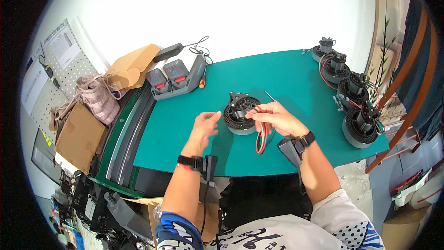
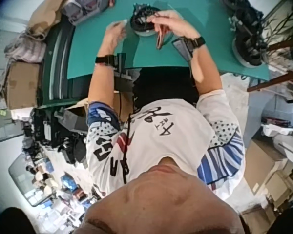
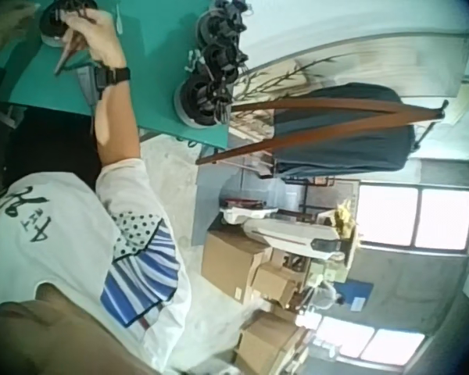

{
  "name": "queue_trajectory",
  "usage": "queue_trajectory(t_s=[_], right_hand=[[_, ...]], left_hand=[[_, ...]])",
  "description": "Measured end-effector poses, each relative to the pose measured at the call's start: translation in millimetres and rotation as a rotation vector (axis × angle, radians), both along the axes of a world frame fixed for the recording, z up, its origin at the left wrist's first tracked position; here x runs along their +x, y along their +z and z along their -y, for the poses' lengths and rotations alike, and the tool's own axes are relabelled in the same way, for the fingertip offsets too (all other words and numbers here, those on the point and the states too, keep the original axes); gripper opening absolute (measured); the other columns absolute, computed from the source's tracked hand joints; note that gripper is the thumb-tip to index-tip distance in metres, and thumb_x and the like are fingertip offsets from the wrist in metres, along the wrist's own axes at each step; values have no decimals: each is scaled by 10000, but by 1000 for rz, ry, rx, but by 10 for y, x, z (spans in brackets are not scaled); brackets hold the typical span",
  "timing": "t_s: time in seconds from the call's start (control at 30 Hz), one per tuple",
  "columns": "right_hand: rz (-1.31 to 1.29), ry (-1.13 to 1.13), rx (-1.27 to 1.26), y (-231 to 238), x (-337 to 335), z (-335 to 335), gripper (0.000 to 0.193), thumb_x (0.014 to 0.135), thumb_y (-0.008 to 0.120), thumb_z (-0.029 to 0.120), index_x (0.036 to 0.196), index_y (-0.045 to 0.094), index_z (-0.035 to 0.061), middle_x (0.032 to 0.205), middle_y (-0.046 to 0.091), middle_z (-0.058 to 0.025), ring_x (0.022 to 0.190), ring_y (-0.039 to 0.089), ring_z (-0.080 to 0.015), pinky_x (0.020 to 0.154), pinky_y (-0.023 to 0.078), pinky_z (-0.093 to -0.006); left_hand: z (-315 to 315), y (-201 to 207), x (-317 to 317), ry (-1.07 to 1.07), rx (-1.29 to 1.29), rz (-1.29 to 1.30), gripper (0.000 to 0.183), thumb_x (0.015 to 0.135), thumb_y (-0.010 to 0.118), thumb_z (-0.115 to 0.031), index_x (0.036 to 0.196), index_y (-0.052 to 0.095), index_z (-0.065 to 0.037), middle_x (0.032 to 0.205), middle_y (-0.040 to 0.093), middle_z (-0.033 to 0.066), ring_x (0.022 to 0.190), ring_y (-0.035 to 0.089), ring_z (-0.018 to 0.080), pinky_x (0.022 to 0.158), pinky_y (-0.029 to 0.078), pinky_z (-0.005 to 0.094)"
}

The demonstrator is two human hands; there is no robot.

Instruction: Assembling the metal housing and wiring for an electromechanical motor component.

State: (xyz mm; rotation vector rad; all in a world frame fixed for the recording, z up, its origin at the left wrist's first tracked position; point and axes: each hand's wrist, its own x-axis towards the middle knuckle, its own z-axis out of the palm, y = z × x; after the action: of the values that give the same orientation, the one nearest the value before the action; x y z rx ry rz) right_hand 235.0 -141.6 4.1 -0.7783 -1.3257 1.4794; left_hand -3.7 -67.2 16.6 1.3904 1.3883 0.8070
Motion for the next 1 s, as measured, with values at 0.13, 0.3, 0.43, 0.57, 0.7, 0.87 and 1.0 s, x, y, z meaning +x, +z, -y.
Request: queue_trajectory(t_s=[0.13, 0.3, 0.43, 0.57, 0.7, 0.87, 1.0], right_hand=[[19, -7, 4, 17, 46, -11, 376, 849, 660, 183, 1144, 557, -26, 651, 520, 20, 519, 477, -47, 460, 380, -192], [171, -216, 11, -41, 6, -26, 469, 843, 668, 202, 1213, 501, -33, 698, 535, 7, 560, 499, -59, 476, 382, -202], [280, -433, 35, -97, -28, -71, 486, 849, 660, 205, 1235, 488, -37, 860, 611, -61, 657, 585, -109, 564, 468, -239], [213, -358, 66, -194, -23, -120, 433, 835, 677, 182, 1193, 529, -10, 930, 606, -49, 720, 599, -114, 633, 511, -253], [122, -310, 73, -270, -119, -180, 309, 857, 667, 174, 1102, 571, 12, 960, 609, -44, 777, 617, -112, 673, 527, -254], [138, -31, -45, -177, -85, -117, 225, 871, 657, 198, 946, 615, -11, 891, 661, -90, 846, 646, -147, 729, 535, -265], [229, 291, 42, -102, -93, 0, 167, 857, 661, 162, 924, 626, 13, 969, 668, -114, 900, 646, -182, 786, 509, -306]], left_hand=[[-198, -33, 111, -74, -141, -30, 626, 859, 658, -276, 1294, 388, 85, 1191, 532, 183, 1126, 508, 284, 847, 506, 424], [-170, -90, 245, -149, -213, 143, 528, 877, 631, -133, 1303, 393, 68, 1206, 538, 173, 1062, 568, 314, 925, 456, 511], [-154, -99, 216, -216, -277, 238, 571, 857, 650, -97, 1326, 367, 63, 1168, 566, 166, 1031, 587, 305, 921, 455, 517], [-207, -159, 193, -101, -200, 350, 607, 816, 670, -18, 1335, 363, 50, 1096, 600, 201, 976, 615, 292, 858, 499, 457], [-461, -180, 209, -80, -79, 483, 603, 797, 665, 43, 1330, 382, 26, 1049, 622, 189, 931, 627, 276, 819, 516, 419], [-722, -286, 162, -132, -96, 524, 482, 840, 612, 42, 1288, 434, 12, 1045, 624, 159, 912, 625, 233, 806, 521, 371], [-769, -412, 74, -125, -127, 541, 394, 872, 578, 17, 1248, 461, 5, 1041, 625, 137, 907, 622, 221, 804, 519, 360]])
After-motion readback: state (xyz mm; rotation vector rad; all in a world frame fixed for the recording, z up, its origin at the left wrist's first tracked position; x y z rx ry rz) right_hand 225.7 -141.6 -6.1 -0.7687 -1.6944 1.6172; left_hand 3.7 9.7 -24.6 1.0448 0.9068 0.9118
